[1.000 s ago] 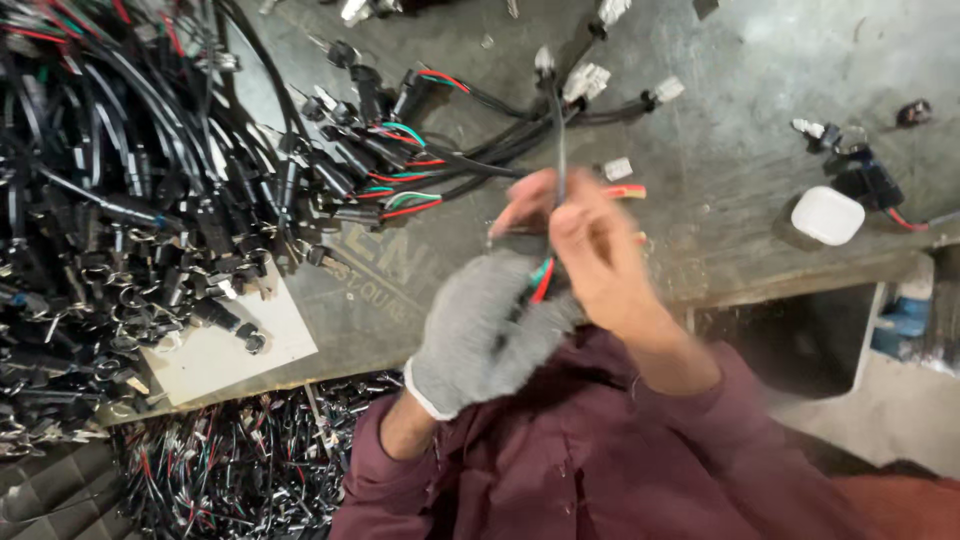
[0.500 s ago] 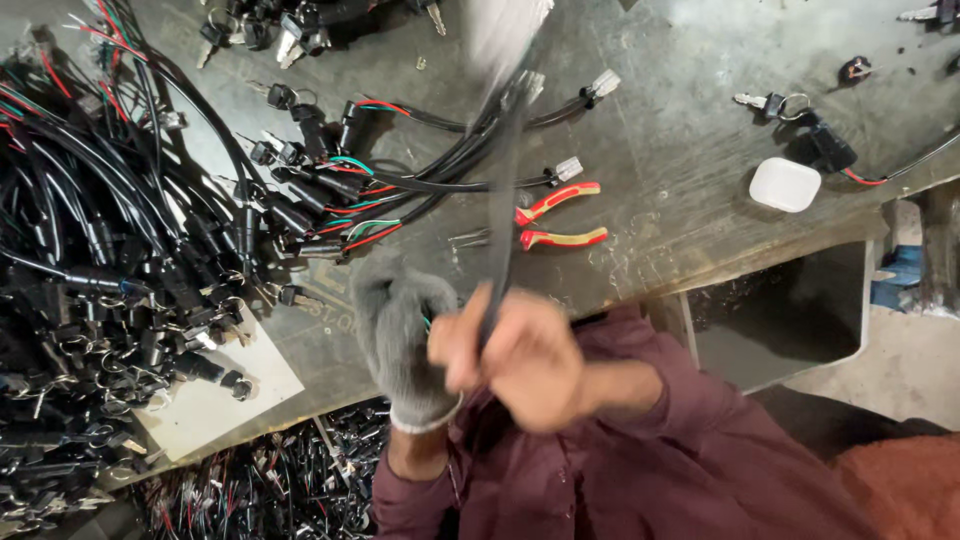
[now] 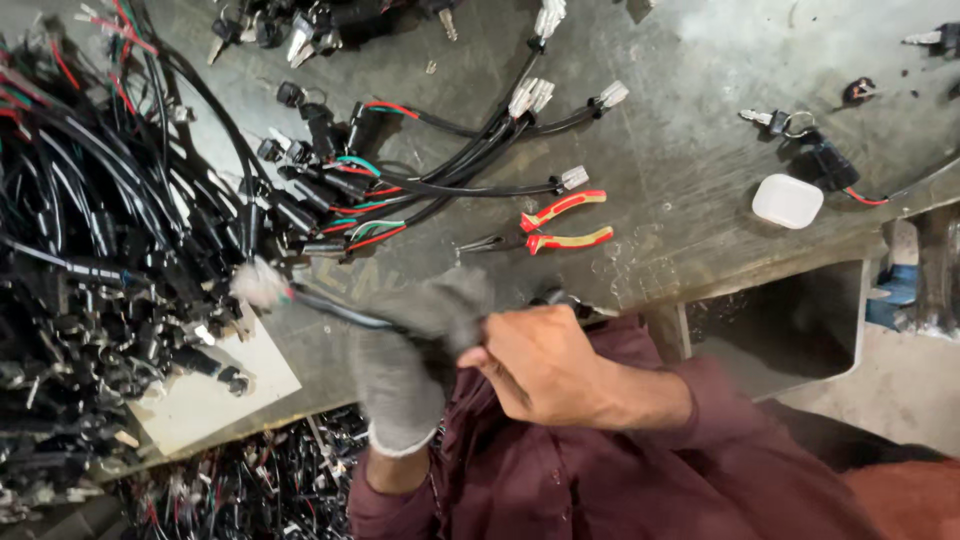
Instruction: The person holds a black cable with a gloved hand and uses red-handled pliers to strip insulation from the wire ends, pulling off the cut insulation pieces and setting the processed cable on the workbench among piles of similar wire harnesses.
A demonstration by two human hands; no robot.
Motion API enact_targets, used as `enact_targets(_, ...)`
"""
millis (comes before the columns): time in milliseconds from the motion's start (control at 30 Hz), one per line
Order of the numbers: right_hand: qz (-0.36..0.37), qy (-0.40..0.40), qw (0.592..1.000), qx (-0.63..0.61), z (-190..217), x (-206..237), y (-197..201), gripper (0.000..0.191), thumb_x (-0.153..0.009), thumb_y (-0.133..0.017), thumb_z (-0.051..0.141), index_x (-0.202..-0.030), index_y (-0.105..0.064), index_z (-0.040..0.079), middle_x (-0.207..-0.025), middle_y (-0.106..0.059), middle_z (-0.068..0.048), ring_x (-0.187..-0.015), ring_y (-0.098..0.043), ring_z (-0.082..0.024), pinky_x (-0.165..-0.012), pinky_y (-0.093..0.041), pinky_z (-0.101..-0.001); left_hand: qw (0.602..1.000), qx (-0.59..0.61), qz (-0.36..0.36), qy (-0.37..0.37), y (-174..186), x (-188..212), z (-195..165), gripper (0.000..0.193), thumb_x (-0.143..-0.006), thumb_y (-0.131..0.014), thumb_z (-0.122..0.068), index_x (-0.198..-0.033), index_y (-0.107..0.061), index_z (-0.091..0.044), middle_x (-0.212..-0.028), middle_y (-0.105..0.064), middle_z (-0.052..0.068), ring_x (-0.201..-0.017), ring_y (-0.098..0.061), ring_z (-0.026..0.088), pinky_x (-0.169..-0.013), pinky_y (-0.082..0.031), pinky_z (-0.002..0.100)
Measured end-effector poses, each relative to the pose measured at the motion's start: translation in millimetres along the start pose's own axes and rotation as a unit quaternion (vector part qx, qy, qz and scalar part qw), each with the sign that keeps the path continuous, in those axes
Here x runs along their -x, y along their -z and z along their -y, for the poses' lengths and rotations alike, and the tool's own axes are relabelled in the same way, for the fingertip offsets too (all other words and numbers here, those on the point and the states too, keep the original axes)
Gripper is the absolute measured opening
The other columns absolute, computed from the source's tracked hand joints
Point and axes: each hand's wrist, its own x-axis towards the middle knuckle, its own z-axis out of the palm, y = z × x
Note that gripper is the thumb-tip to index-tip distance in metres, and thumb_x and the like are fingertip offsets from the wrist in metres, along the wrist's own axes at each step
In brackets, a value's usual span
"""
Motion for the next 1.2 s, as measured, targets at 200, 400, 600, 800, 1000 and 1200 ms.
enact_targets(200, -0.109, 0.081, 0.991, 0.003, 6, -27, 55, 0.038, -0.106, -0.053, 0.037, -0.109, -0.059, 0.0, -0.103, -0.066, -0.019, -0.098, -0.063, -0.038, -0.089, -0.046, -0.0471, 0.998, -0.036, 0.025, -0.043, -28, 8, -12, 0.027, -0.106, -0.065, -0.031, -0.119, -0.064, -0.008, -0.095, -0.063, 0.006, -0.093, -0.062, 0.021, -0.085, -0.05, 0.036)
enact_targets(400, 0.051, 0.03, 0.887, -0.459, 43, -50, 95, 0.048, -0.114, -0.041, 0.05, -0.087, -0.056, 0.014, -0.084, -0.067, -0.002, -0.092, -0.07, -0.024, -0.096, -0.051, -0.0439, 0.939, -0.239, 0.231, 0.082, -52, 22, 11, 0.024, -0.104, -0.065, -0.029, -0.117, -0.064, -0.008, -0.097, -0.065, 0.008, -0.093, -0.064, 0.024, -0.086, -0.051, 0.036)
enact_targets(600, -0.073, -0.043, 0.802, -0.591, 31, -27, 103, 0.047, -0.115, -0.043, 0.047, -0.078, -0.049, 0.02, -0.06, -0.053, 0.004, -0.063, -0.059, -0.016, -0.077, -0.04, -0.0359, 0.91, -0.232, 0.317, 0.134, -68, 15, 7, 0.022, -0.102, -0.065, -0.026, -0.114, -0.063, -0.008, -0.099, -0.067, 0.01, -0.094, -0.067, 0.027, -0.087, -0.052, 0.037)
enact_targets(800, -0.144, 0.046, 0.841, -0.519, -14, -22, 102, 0.037, -0.112, -0.043, 0.042, -0.083, -0.053, 0.021, -0.065, -0.056, 0.005, -0.061, -0.06, -0.017, -0.073, -0.043, -0.0381, 0.893, -0.308, 0.306, -0.116, -44, -30, -13, 0.02, -0.105, -0.062, -0.028, -0.109, -0.062, -0.009, -0.103, -0.067, 0.012, -0.099, -0.066, 0.03, -0.094, -0.05, 0.04)
enact_targets(1000, -0.196, -0.056, 0.78, -0.591, -43, -62, 50, 0.044, -0.115, -0.049, 0.048, -0.126, -0.051, 0.005, -0.112, -0.063, -0.011, -0.098, -0.062, -0.024, -0.089, -0.047, -0.0371, 0.948, 0.165, 0.045, 0.267, -14, -11, 24, 0.021, -0.102, -0.065, -0.018, -0.114, -0.066, -0.001, -0.091, -0.071, 0.008, -0.08, -0.065, 0.02, -0.077, -0.054, 0.036)
enact_targets(1200, -0.133, -0.075, 0.979, -0.137, -45, 5, -29, 0.073, -0.103, -0.076, 0.04, -0.148, -0.034, 0.0, -0.139, -0.057, -0.017, -0.126, -0.06, -0.026, -0.109, -0.049, -0.0365, 0.976, -0.187, -0.065, 0.094, -9, -9, 19, 0.028, -0.106, -0.064, -0.019, -0.127, -0.065, 0.0, -0.107, -0.071, 0.003, -0.093, -0.064, 0.009, -0.082, -0.054, 0.026)
